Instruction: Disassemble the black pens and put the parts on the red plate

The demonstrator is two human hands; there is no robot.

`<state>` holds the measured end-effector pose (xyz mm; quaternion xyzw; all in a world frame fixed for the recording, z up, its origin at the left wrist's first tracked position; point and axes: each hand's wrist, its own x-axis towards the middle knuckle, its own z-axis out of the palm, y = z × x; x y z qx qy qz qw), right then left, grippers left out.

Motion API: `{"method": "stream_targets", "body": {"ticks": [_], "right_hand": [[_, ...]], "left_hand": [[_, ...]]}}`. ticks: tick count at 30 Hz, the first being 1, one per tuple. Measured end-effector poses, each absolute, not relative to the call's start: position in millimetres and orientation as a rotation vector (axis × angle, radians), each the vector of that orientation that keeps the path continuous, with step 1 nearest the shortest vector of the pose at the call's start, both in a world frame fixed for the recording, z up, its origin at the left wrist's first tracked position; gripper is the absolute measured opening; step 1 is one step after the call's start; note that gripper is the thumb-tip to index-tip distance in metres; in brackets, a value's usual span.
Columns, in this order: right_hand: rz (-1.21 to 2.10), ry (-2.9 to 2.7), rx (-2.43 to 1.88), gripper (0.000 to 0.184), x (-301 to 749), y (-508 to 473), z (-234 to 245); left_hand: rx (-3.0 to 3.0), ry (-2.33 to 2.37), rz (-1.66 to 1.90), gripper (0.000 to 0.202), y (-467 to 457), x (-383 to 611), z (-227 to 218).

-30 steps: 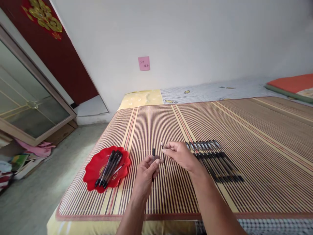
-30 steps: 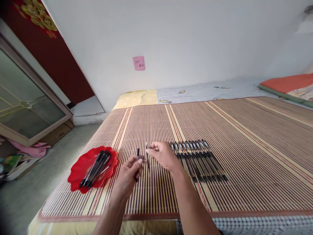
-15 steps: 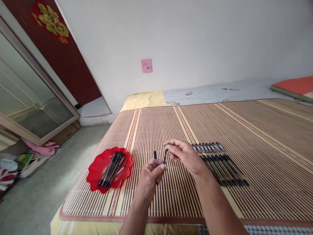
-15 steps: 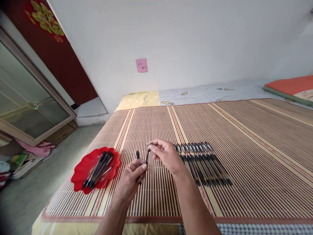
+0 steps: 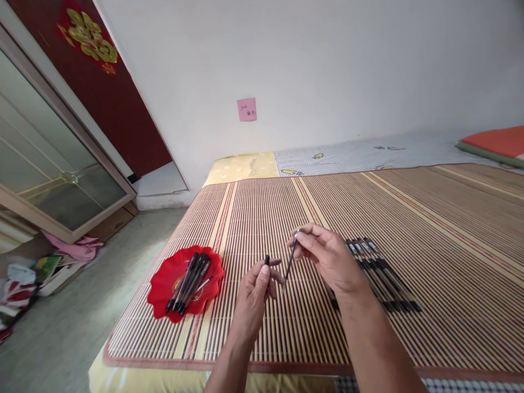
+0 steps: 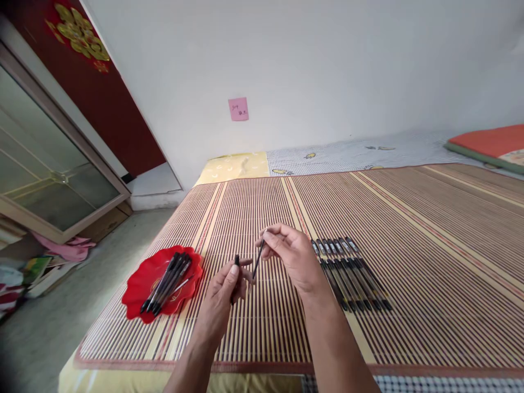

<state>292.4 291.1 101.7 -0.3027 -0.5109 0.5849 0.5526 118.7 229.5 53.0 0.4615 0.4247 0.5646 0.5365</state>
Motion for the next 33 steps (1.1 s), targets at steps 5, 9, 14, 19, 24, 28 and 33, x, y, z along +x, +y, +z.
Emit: {"method": "stream_targets", "body": {"ticks": [5,9,14,19,24,28,33], "right_hand": [[1.186,-0.950,-0.683,0.016,291.3,284.9,114.5],[1.016,-0.968,-0.737,0.014,287.7,280.1,118.7],[0.966,-0.956,-0.737,0.012,290.5,275.8,120.0],[0.971,-1.038,-0.771,0.013,294.5,277.3,117.9],[0.924,-1.077,-0.811,0.015,297.1,278.5,116.9],[0.873,-1.153,-0.838,0.017,300.5,272.6,124.1],[0.893,-1.381,-0.828,0.016,298.9,262.5,134.5]], "left_hand": [[1.193,1.059,1.269,0.044,226.7,120.2,60.6],[1.243,1.058,1.243,0.044,224.6,122.2,63.6],[1.248,1.056,1.248,0.044,221.7,123.8,65.0],[1.233,1.049,1.234,0.045,222.2,123.4,64.7],[1.259,1.036,1.245,0.043,222.3,122.2,62.5],[1.320,1.062,1.256,0.039,220.2,121.3,63.3],[1.428,1.136,1.278,0.033,215.0,121.8,70.0]]}}
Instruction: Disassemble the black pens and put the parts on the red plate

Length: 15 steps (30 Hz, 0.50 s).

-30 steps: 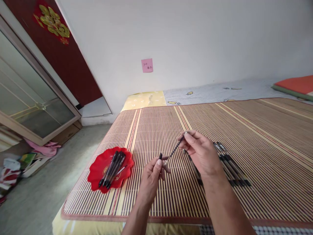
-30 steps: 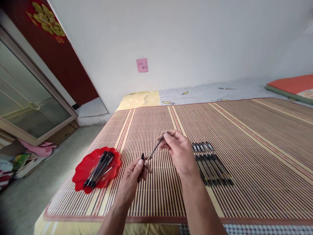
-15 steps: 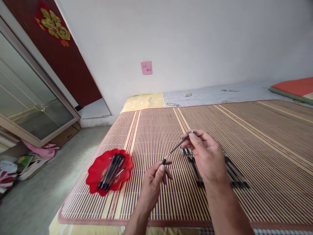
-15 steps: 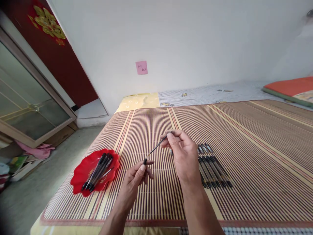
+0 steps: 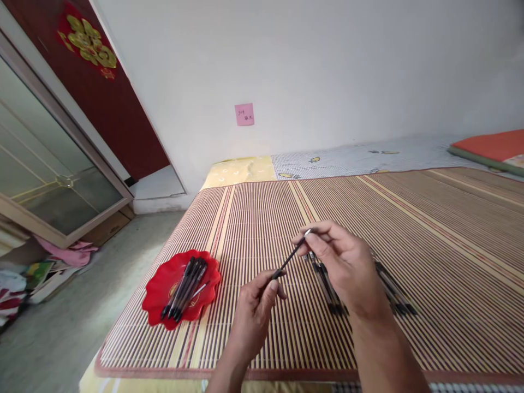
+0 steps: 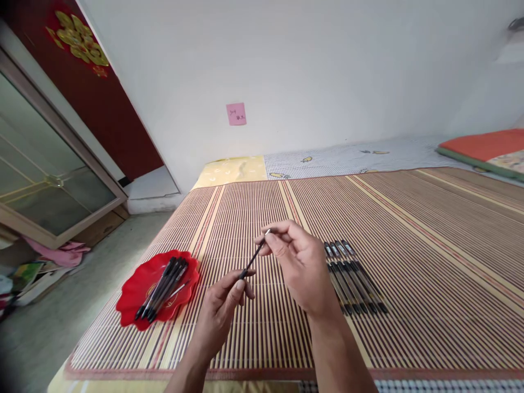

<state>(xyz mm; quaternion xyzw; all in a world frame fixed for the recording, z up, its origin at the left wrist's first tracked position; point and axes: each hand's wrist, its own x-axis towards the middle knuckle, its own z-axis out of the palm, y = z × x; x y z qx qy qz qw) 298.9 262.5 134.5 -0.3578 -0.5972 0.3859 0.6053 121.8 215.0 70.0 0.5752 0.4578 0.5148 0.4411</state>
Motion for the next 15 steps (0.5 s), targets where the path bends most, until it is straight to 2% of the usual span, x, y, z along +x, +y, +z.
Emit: {"method": "stream_targets", "body": {"ticks": [8,15], "right_hand": [[1.178,-1.685,-0.799,0.015,290.6,264.6,132.0],[1.174,-1.661,-0.879,0.029,292.7,270.3,127.7]], "left_hand": [[1.164,0.925,1.228,0.036,208.2,125.7,83.7],[1.018,0.825,1.203,0.033,208.5,121.5,81.5]]}}
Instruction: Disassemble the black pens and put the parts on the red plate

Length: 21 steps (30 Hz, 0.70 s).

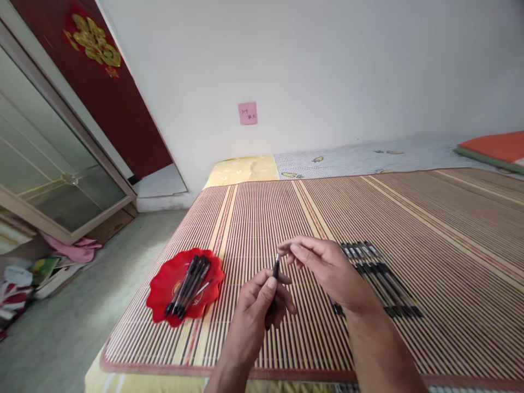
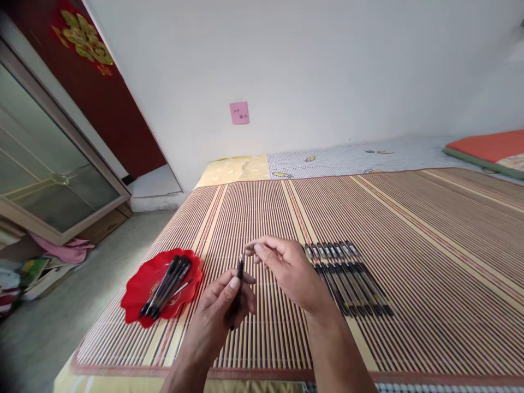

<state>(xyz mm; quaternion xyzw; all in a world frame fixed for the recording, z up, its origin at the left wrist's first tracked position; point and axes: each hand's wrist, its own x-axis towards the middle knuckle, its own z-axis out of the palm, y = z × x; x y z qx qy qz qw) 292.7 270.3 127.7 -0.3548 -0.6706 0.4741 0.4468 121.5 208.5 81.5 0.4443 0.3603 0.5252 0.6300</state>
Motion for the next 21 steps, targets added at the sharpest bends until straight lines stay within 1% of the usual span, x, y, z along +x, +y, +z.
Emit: {"method": "stream_targets", "body": {"ticks": [7,13,14,17,21], "right_hand": [[1.328,-1.714,-0.812,0.023,288.2,265.8,136.1],[1.379,-1.639,-0.779,0.014,284.4,269.8,127.9],[1.397,-1.602,-0.779,0.013,283.6,270.7,125.8],[1.446,-1.518,-0.775,0.019,281.5,272.4,121.6],[1.450,-1.543,-0.770,0.017,280.5,271.8,123.2]], "left_hand": [[0.990,0.752,1.191,0.031,209.0,124.7,83.6],[1.030,0.773,1.190,0.030,207.1,126.1,84.9],[1.029,0.780,1.196,0.030,206.6,126.1,84.7],[1.013,0.787,1.206,0.030,205.6,126.3,83.9],[0.990,0.778,1.222,0.029,206.4,126.9,85.0]]}}
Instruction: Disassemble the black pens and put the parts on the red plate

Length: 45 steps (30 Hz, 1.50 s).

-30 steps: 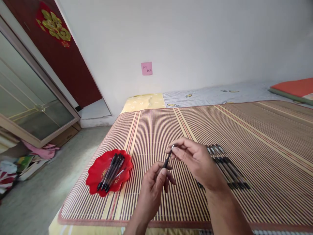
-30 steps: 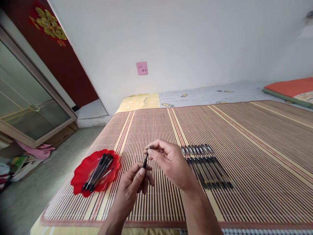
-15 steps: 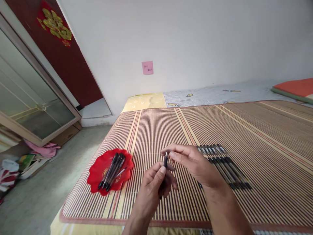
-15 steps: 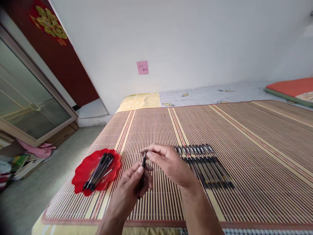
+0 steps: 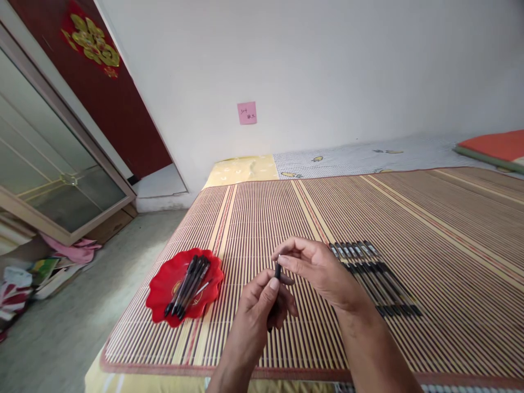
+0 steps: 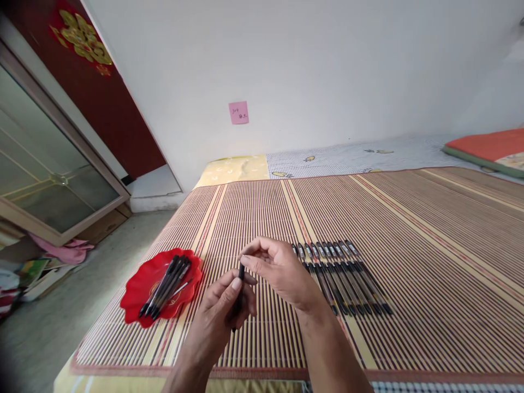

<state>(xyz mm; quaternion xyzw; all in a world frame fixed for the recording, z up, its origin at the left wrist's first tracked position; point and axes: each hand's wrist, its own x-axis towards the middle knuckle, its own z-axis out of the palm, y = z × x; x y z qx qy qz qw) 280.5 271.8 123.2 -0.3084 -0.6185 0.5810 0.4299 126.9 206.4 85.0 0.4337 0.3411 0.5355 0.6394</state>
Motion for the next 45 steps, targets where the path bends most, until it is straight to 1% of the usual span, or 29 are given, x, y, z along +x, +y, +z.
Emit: {"method": "stream_targets", "body": {"ticks": [4,11,14,17,18,22,26,29,34,38,40,43,45], "right_hand": [[1.484,-1.587,-0.699,0.015,283.3,270.1,127.1],[1.546,-1.578,-0.466,0.012,287.5,270.0,124.3],[1.580,-1.542,-0.383,0.012,284.3,272.0,120.1],[1.623,-1.475,-0.384,0.009,280.3,273.9,116.1],[1.633,-1.446,-0.404,0.011,279.2,274.3,115.3],[1.623,-1.387,-0.528,0.025,277.2,274.3,116.6],[1.588,-1.497,-0.612,0.017,279.2,272.8,119.1],[1.625,-1.551,-0.596,0.021,280.1,271.6,117.5],[1.715,-1.378,-0.567,0.013,275.2,274.2,112.1],[1.751,-1.302,-0.588,0.021,273.1,276.9,111.2],[1.729,-1.354,-0.622,0.017,275.5,277.0,112.0],[1.673,-1.467,-0.647,0.022,281.7,276.7,113.2],[1.616,-1.508,-0.646,0.019,284.7,277.1,112.9]], "left_hand": [[0.866,0.649,1.192,0.026,207.7,127.8,86.5],[0.590,0.161,1.009,0.028,204.0,129.0,77.5],[0.521,0.094,0.984,0.025,201.3,131.4,78.4],[0.527,0.128,1.034,0.023,201.0,135.2,81.2],[0.537,0.159,1.057,0.022,201.5,136.4,81.8],[0.566,0.360,1.139,0.021,205.4,138.8,82.0],[0.576,0.472,1.201,0.023,208.4,137.5,82.7],[0.575,0.481,1.211,0.023,208.8,136.9,83.6],[0.630,0.555,1.246,0.023,207.3,139.5,84.0],[0.662,0.658,1.266,0.028,206.4,142.3,83.3],[0.649,0.651,1.270,0.028,206.7,142.6,82.9],[0.643,0.610,1.262,0.026,207.9,141.9,82.9],[0.666,0.617,1.264,0.028,208.6,141.1,82.9]]}}
